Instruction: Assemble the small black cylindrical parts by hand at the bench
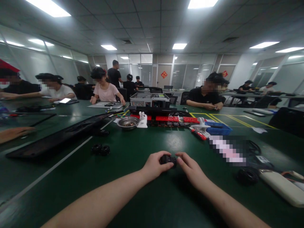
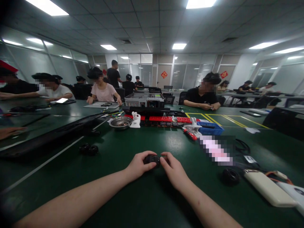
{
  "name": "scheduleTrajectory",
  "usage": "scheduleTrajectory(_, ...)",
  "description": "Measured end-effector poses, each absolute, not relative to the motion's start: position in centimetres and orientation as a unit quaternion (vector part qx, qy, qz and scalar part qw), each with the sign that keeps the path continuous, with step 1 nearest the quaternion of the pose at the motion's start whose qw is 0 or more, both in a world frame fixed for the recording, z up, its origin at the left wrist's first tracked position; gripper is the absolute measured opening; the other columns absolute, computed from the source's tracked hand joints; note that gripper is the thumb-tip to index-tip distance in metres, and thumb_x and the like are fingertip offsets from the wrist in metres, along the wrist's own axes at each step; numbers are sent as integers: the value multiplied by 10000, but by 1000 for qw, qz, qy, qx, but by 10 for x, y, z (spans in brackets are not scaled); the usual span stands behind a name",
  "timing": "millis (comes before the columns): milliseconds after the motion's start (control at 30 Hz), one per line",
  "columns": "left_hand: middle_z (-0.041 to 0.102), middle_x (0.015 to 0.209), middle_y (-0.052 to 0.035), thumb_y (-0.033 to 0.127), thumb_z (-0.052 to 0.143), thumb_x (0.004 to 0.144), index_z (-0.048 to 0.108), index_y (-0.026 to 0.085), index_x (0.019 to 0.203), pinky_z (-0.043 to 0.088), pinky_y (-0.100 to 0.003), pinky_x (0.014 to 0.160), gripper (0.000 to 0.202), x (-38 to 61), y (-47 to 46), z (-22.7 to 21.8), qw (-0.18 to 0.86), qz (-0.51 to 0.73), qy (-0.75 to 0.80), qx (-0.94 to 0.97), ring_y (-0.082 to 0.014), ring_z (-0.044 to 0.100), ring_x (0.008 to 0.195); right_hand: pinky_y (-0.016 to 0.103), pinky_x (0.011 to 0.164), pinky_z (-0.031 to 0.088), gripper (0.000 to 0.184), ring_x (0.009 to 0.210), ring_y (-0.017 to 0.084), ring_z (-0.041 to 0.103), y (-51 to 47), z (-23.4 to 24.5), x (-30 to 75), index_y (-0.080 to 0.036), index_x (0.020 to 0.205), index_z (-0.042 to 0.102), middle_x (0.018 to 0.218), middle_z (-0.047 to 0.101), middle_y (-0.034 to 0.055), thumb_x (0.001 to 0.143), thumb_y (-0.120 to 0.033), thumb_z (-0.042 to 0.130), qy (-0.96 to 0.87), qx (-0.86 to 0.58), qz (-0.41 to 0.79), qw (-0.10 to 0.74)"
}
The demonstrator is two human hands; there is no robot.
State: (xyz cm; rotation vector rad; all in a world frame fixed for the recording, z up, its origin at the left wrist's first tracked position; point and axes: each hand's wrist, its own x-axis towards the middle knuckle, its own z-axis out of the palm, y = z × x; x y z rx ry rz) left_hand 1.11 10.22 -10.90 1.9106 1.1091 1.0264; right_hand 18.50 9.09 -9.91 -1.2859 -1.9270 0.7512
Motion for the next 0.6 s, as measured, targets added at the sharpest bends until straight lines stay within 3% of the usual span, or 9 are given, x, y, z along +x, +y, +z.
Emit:
scheduleTrajectory(100,590,931,-13,372,604,607,544,218,987,393,-267,761,415,9,98,-105,264,373,407,791,-161,527,850,263,578,373,505,576,140,487,97,-102,186,-150,598,525,571,533,28,812,-482,210,-727,-508,348,305)
scheduleTrajectory(200,587,984,-14,379,609,604,529,222,1016,381,-260,802,449,9,96,-104,231,370,386,813,-157,523,894,253,531,367,514,504,127,467,99,-107,183,-147,538,502,508,526,28,791,-511,242,-710,-497,412,281)
scheduleTrajectory(300,583,998,-18,411,605,600,519,227,1035,380,-267,811,480,8,96,-104,237,366,387,812,-164,519,910,246,514,374,466,496,123,468,99,-108,181,-142,569,501,518,525,25,783,-495,285,-701,-485,430,297)
scheduleTrajectory(400,581,983,-36,454,593,597,513,220,1046,387,-294,800,513,8,99,-107,278,372,417,781,-187,520,904,249,571,397,341,607,139,511,97,-105,182,-134,709,544,650,566,37,772,-423,377,-731,-467,379,321)
scheduleTrajectory(467,585,944,-60,472,555,626,531,184,1007,406,-306,767,478,11,102,-112,351,389,426,738,-196,533,872,262,645,411,258,718,154,528,95,-101,184,-144,865,545,792,584,48,747,-355,454,-756,-453,333,335)
scheduleTrajectory(600,576,827,-78,479,496,668,517,110,908,453,-289,599,441,18,109,-123,561,420,377,606,-169,572,680,318,755,406,341,848,181,511,89,-96,186,-183,1023,497,944,559,62,700,-285,532,-797,-441,233,342)
